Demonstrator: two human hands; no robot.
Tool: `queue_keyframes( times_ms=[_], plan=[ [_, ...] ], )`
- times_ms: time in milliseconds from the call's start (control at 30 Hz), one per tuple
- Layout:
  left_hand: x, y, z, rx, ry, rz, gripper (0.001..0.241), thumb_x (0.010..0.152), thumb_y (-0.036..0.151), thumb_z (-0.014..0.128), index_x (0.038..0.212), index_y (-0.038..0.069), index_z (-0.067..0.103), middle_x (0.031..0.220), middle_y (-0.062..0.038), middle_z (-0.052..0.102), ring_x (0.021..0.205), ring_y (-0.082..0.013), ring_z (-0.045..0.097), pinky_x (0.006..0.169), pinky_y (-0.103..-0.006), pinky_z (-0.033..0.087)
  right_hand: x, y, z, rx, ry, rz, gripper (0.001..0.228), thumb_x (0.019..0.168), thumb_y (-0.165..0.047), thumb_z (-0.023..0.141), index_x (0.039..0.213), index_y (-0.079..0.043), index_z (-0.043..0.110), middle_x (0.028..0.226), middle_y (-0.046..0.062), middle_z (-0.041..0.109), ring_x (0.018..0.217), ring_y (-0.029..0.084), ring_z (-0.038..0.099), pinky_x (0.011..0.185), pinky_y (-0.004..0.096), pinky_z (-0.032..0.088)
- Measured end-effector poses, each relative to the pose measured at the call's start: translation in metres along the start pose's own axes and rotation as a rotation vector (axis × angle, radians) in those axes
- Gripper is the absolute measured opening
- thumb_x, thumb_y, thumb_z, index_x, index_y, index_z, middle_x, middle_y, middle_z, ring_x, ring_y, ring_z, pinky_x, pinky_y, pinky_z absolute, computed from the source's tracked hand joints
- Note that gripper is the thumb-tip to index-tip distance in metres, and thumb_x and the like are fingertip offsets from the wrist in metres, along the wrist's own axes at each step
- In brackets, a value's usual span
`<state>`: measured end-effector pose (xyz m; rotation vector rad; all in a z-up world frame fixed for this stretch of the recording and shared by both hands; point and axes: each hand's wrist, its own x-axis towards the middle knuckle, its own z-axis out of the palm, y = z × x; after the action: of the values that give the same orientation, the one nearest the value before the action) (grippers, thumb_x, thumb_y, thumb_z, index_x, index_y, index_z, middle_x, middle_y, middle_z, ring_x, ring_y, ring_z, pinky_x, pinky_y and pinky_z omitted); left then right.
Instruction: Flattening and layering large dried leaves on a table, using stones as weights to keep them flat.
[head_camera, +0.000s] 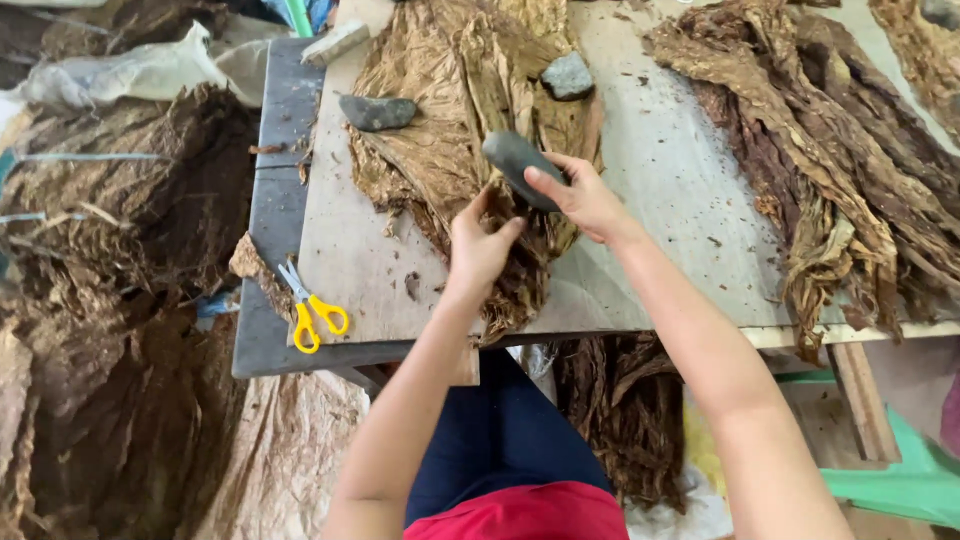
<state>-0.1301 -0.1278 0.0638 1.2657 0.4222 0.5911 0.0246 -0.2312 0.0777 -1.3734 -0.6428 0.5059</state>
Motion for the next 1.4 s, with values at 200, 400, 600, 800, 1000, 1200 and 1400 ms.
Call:
queue_keyframes(
  times_ms=[200,400,600,800,1000,1200,1400],
  plan=[
    [0.03,-0.029,-0.062,0.108,-0.004,-0.019,0.072,0.078,-0.009,0.084,0.148,0.005,0.079,0.139,-0.023,0.082,0.107,-0.0273,0.086,0.088,-0.037,0.073,-0.021,-0.009,0.0,-0.396,-0.102,0.008,0.035,0.103,-0.031,0.097,0.133,-0.016,0.086,0.108,-0.003,0.083,0.097,0.005,0.071,0.078,0.023,0.064],
    [0.03,-0.015,-0.091,-0.008,-0.074,-0.158,0.076,0.085,-0.009,0.09,0.157,0.005,0.07,0.16,-0.028,0.066,0.101,-0.0279,0.085,0.08,-0.038,0.079,-0.031,-0.03,-0.001,-0.619,-0.174,-0.096,0.049,0.098,-0.035,0.101,0.139,-0.016,0.084,0.118,0.001,0.082,0.11,0.009,0.069,0.09,0.028,0.058],
    [0.025,-0.008,-0.103,0.071,-0.168,-0.171,0.084,0.086,-0.011,0.088,0.164,0.003,0.062,0.169,-0.03,0.056,0.099,-0.028,0.086,0.08,-0.0393,0.08,-0.035,-0.016,0.012,-0.92,-0.295,-0.126,0.065,0.1,-0.058,0.093,0.149,-0.018,0.08,0.145,0.02,0.074,0.133,0.044,0.072,0.112,0.057,0.056],
    [0.037,0.017,-0.123,0.122,-0.29,-0.228,0.089,0.086,-0.017,0.083,0.169,0.0,0.056,0.177,-0.033,0.045,0.09,-0.0363,0.088,0.075,-0.0439,0.079,-0.04,-0.035,0.026,-1.19,-0.365,-0.083,0.069,0.1,-0.051,0.091,0.157,-0.018,0.073,0.152,0.023,0.069,0.135,0.056,0.069,0.113,0.065,0.056],
    [0.089,0.059,-0.117,0.502,-0.31,-0.024,0.049,0.103,0.002,0.075,0.152,-0.005,0.072,0.136,-0.027,0.081,0.101,-0.0385,0.088,0.081,-0.0485,0.073,0.053,-0.066,0.024,-0.916,-0.098,0.015,0.077,0.094,-0.066,0.095,0.146,-0.011,0.081,0.144,0.02,0.077,0.135,0.046,0.074,0.114,0.054,0.062],
    [0.198,0.035,-0.079,0.458,-0.119,-0.005,0.059,0.115,0.026,0.062,0.162,-0.008,0.059,0.16,-0.025,0.071,0.092,-0.0193,0.085,0.08,-0.0303,0.072,0.201,-0.013,0.018,-1.01,0.059,0.27,0.127,0.095,-0.087,0.068,0.172,0.009,0.038,0.179,0.029,0.047,0.162,0.042,0.05,0.135,0.057,0.045],
    [0.222,0.055,-0.06,0.385,-0.106,-0.191,0.143,0.088,0.067,0.083,0.181,-0.004,0.002,0.191,-0.027,0.019,0.176,-0.0421,0.027,0.138,-0.0587,0.036,0.187,-0.006,0.031,-0.819,0.024,-0.211,0.1,0.103,-0.05,0.088,0.173,0.005,0.042,0.177,0.029,0.05,0.164,0.046,0.049,0.134,0.064,0.04]
  ],
)
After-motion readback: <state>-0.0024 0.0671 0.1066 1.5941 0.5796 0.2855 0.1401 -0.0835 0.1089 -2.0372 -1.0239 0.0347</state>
